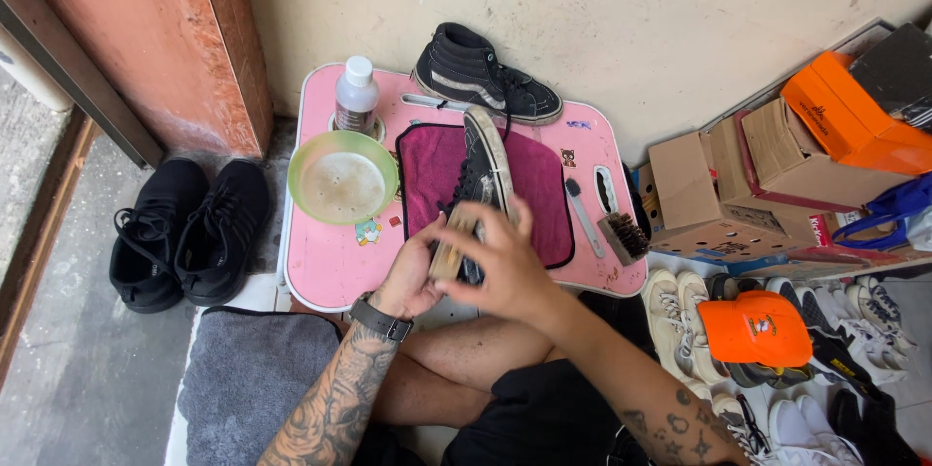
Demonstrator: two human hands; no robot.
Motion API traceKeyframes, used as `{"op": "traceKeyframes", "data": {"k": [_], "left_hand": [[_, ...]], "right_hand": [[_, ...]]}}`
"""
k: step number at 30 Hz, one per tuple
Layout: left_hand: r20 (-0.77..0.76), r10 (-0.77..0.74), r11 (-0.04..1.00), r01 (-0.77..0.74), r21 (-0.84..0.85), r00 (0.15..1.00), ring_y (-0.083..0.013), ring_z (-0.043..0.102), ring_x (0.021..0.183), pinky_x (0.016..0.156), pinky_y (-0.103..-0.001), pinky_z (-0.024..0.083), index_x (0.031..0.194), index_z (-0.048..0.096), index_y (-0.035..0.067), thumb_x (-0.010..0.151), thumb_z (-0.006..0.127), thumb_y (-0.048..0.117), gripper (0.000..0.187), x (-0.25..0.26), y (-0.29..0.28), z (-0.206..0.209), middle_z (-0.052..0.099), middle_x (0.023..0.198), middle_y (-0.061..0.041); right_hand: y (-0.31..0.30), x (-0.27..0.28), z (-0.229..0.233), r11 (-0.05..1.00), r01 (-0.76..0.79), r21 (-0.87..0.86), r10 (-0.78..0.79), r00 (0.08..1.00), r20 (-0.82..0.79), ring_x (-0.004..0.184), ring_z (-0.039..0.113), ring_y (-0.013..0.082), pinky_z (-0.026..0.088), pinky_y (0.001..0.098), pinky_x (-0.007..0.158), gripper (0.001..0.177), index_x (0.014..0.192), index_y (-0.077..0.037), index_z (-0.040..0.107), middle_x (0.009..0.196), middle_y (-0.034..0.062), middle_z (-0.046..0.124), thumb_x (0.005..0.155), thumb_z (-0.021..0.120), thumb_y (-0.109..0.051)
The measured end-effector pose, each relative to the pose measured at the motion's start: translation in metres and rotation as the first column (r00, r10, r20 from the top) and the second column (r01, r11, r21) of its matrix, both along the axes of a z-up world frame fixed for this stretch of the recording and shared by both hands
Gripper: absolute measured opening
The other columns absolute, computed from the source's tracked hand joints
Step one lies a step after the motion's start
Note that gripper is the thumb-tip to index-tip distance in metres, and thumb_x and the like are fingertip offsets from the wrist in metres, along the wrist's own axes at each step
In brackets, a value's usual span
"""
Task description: The person scrubs a black high-top sneaker with a brush and soapy water, then wipes it with a cloth. They repeat the scrubbing and wiping steps on the same shoe.
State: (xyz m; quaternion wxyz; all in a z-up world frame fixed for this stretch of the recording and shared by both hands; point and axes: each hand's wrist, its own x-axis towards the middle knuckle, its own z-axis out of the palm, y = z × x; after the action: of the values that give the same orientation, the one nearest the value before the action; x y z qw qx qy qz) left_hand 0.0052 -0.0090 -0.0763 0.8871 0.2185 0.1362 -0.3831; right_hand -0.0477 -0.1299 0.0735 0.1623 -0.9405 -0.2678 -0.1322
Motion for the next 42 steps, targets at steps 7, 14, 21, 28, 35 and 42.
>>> {"op": "traceKeyframes", "data": {"k": [7, 14, 21, 28, 35, 42], "left_hand": [[-0.014, -0.065, 0.995, 0.064, -0.074, 0.998, -0.028, 0.077, 0.087, 0.079, -0.044, 0.062, 0.11, 0.066, -0.002, 0.101, 0.058, 0.039, 0.043, -0.012, 0.01, 0.078, 0.075, 0.094, -0.017], [-0.084, -0.135, 0.99, 0.13, -0.056, 0.987, -0.0314, 0.075, 0.083, 0.081, -0.046, 0.061, 0.106, 0.067, -0.003, 0.1, 0.059, 0.046, 0.05, -0.008, 0.011, 0.044, 0.075, 0.094, -0.022], [0.002, -0.084, 0.996, 0.084, 0.0, 0.996, -0.029, 0.077, 0.086, 0.074, -0.041, 0.063, 0.104, 0.07, -0.002, 0.102, 0.057, 0.045, 0.049, -0.01, 0.005, 0.053, 0.076, 0.092, -0.018], [0.078, -0.022, 0.997, 0.016, 0.082, 0.997, -0.0333, 0.077, 0.087, 0.074, -0.048, 0.063, 0.109, 0.068, -0.005, 0.102, 0.059, 0.04, 0.046, -0.018, 0.003, 0.067, 0.073, 0.093, -0.022], [0.063, 0.032, 0.999, -0.033, 0.014, 0.997, -0.0296, 0.076, 0.082, 0.071, -0.043, 0.064, 0.107, 0.067, -0.006, 0.103, 0.059, 0.037, 0.044, -0.017, 0.005, 0.077, 0.071, 0.086, -0.019], [0.085, 0.09, 0.996, -0.09, -0.01, 0.992, -0.0336, 0.076, 0.091, 0.079, -0.049, 0.063, 0.109, 0.067, -0.007, 0.101, 0.061, 0.03, 0.038, -0.012, -0.003, 0.061, 0.072, 0.093, -0.023]], "right_hand": [[-0.03, 0.011, 0.013, 0.96, 0.109, -0.256, -0.099, 0.994, 0.051, 0.127, 0.051, 0.035, 0.006, 0.072, 0.108, 0.06, 0.137, -0.03, 0.062, 0.135, 0.0203, 0.052, 0.08, 0.073, -0.043], [-0.02, -0.032, -0.012, 0.966, -0.038, -0.257, 0.05, 0.998, 0.04, 0.117, 0.053, 0.0344, 0.013, 0.0657, 0.104, 0.072, 0.138, -0.032, 0.06, 0.13, 0.0218, 0.053, 0.069, 0.075, -0.047], [-0.049, -0.033, -0.038, 0.913, 0.286, -0.29, -0.162, 0.908, 0.386, 0.111, 0.05, 0.034, 0.024, 0.0567, 0.095, 0.075, 0.137, -0.034, 0.06, 0.13, 0.0203, 0.051, 0.067, 0.069, -0.061], [-0.074, -0.012, -0.005, 0.94, 0.164, -0.299, -0.079, 0.958, 0.277, 0.111, 0.052, 0.0304, 0.025, 0.0561, 0.095, 0.079, 0.137, -0.042, 0.06, 0.133, 0.0157, 0.052, 0.061, 0.069, -0.061], [-0.053, 0.01, 0.014, 0.981, 0.014, -0.193, 0.005, 0.995, 0.096, 0.109, 0.049, 0.0321, 0.025, 0.0556, 0.097, 0.068, 0.138, -0.036, 0.061, 0.131, 0.0203, 0.051, 0.073, 0.07, -0.053], [-0.076, 0.068, 0.04, 0.939, 0.129, -0.32, -0.057, 0.973, 0.225, 0.115, 0.05, 0.034, 0.02, 0.0575, 0.1, 0.059, 0.135, -0.028, 0.063, 0.132, 0.0209, 0.049, 0.083, 0.068, -0.055]]}}
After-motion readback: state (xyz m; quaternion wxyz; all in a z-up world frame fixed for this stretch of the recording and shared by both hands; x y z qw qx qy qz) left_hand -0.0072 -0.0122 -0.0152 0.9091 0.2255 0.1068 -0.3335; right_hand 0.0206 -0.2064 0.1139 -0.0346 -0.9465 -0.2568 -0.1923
